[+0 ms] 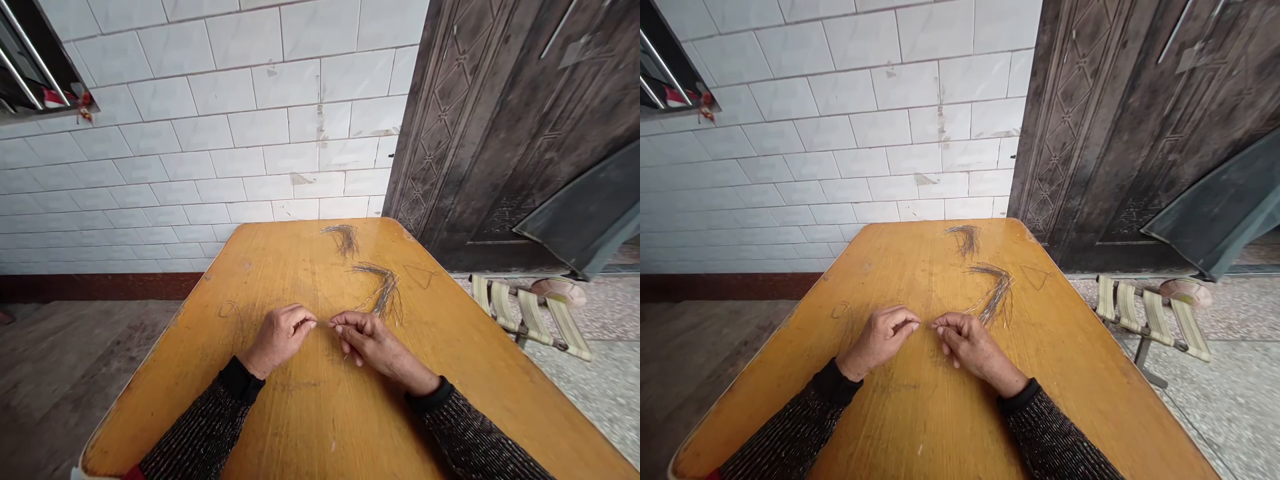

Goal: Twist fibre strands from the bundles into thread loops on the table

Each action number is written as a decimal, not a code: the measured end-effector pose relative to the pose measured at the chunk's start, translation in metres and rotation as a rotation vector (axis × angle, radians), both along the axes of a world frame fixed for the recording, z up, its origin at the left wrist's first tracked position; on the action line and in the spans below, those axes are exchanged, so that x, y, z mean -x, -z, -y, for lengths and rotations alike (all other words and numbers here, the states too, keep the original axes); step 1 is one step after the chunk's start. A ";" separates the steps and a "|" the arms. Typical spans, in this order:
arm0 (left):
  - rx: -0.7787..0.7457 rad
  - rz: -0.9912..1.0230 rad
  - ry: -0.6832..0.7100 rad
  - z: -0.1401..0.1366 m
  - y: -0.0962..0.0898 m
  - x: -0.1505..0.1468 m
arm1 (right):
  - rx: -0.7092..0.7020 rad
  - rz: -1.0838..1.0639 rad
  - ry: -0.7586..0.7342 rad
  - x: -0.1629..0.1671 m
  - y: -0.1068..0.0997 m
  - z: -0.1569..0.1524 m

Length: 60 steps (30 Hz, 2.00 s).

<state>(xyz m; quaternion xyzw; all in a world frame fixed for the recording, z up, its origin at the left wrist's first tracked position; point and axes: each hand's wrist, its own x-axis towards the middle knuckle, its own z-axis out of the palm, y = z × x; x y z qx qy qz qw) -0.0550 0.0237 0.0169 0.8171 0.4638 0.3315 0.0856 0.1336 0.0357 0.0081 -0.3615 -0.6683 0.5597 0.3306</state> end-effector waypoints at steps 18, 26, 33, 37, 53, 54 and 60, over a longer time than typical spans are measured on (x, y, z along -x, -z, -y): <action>-0.299 -0.319 -0.002 0.006 -0.001 -0.012 | 0.134 -0.140 -0.036 0.003 0.008 0.000; -0.289 -0.121 -0.029 0.004 0.000 -0.008 | 0.298 -0.367 -0.170 0.001 0.001 0.004; -0.361 -0.123 0.026 0.005 -0.002 -0.008 | 0.296 -0.375 -0.196 0.001 -0.001 0.004; -0.410 -0.158 0.023 0.005 -0.004 -0.006 | 0.304 -0.363 -0.171 0.000 -0.002 0.004; -0.343 -0.230 -0.118 0.013 -0.003 -0.014 | -0.074 0.044 0.146 0.019 0.007 0.016; -0.333 -0.241 -0.118 0.013 -0.002 -0.014 | -0.104 0.065 0.152 0.019 0.009 0.017; -0.293 -0.250 -0.091 0.011 0.003 -0.016 | -0.265 0.177 0.186 0.023 0.015 0.017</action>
